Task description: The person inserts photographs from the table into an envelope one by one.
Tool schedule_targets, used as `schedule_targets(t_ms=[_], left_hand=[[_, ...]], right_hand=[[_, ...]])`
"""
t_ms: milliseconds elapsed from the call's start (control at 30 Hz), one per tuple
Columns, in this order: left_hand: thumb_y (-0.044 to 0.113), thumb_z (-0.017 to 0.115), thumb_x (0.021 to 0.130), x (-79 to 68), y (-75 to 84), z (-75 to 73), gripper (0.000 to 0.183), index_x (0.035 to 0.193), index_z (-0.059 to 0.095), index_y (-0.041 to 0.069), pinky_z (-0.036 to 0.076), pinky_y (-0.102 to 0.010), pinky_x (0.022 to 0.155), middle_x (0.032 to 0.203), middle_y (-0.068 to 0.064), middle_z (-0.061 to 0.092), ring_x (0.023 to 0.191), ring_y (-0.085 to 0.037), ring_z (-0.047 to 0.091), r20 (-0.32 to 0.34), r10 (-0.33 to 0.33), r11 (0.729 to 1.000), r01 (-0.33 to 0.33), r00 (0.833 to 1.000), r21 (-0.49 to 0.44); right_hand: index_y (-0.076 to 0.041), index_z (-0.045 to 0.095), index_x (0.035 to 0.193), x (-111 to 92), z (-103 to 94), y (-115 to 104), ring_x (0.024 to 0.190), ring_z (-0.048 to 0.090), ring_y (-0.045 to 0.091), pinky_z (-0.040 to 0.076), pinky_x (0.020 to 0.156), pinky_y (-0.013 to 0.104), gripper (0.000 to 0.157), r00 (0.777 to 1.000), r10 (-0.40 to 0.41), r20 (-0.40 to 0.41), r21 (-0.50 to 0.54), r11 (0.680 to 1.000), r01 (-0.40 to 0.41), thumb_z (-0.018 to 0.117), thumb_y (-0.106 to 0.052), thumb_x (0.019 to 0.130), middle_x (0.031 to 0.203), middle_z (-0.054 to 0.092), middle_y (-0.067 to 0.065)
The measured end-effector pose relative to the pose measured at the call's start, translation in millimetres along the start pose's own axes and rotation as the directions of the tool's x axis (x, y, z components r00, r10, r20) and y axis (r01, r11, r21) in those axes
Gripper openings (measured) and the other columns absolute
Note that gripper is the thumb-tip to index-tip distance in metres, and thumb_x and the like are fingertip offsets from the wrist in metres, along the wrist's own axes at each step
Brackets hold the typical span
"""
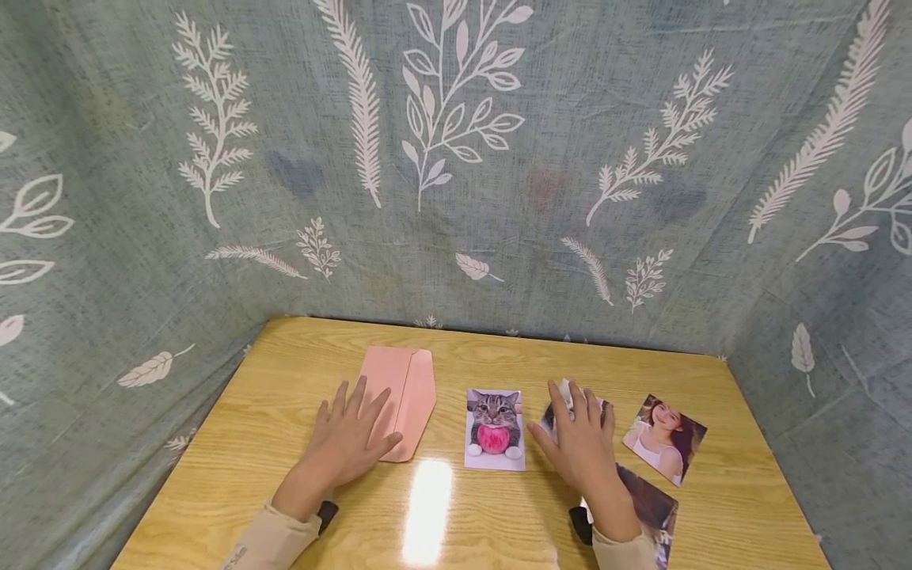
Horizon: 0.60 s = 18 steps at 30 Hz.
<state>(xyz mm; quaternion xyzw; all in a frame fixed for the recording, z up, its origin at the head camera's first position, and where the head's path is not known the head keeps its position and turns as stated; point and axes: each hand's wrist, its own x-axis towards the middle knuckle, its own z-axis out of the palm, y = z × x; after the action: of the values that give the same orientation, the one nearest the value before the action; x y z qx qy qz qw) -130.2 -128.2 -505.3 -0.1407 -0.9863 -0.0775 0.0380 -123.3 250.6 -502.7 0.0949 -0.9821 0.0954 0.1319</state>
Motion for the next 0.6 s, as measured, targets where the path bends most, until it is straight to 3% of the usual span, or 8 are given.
schedule_targets(t_ms=[133,333,600], left_hand=[[0.066,0.04,0.085,0.1,-1.4,0.2,0.076,0.146,0.028,0.023,0.02,-0.062,0.098,0.15,-0.02,0.014,0.134,-0.043,0.01,0.025,0.001,1.0,0.0,1.0,-0.029],[0.06,0.046,0.087,0.8,-4.2,2.3,0.075,0.146,0.028,0.018,0.028,-0.059,0.096,0.145,-0.028,0.02,0.129,-0.049,0.02,0.034,-0.017,0.998,0.019,0.999,-0.054],[0.058,0.05,0.086,0.0,-5.8,5.6,0.077,0.146,0.028,0.016,0.031,-0.06,0.093,0.142,-0.034,0.019,0.127,-0.05,0.023,0.089,-0.051,0.994,0.059,0.995,-0.095]], right_hand=[[-0.011,0.034,0.142,2.6,2.3,-0.6,0.123,0.029,0.046,0.019,0.093,0.066,0.075,1.0,-0.008,-0.016,0.073,0.997,0.01,0.056,-0.054,0.085,0.138,0.034,0.022],[-0.003,0.036,0.14,8.2,4.2,-2.8,0.124,0.029,0.045,0.021,0.094,0.064,0.071,1.0,-0.013,0.026,0.236,0.972,0.007,0.061,-0.044,0.086,0.138,0.033,0.026],[-0.001,0.039,0.137,17.9,14.4,-5.4,0.124,0.031,0.044,0.025,0.094,0.061,0.068,0.998,-0.013,0.065,0.328,0.945,-0.009,0.062,-0.039,0.086,0.136,0.036,0.027]])
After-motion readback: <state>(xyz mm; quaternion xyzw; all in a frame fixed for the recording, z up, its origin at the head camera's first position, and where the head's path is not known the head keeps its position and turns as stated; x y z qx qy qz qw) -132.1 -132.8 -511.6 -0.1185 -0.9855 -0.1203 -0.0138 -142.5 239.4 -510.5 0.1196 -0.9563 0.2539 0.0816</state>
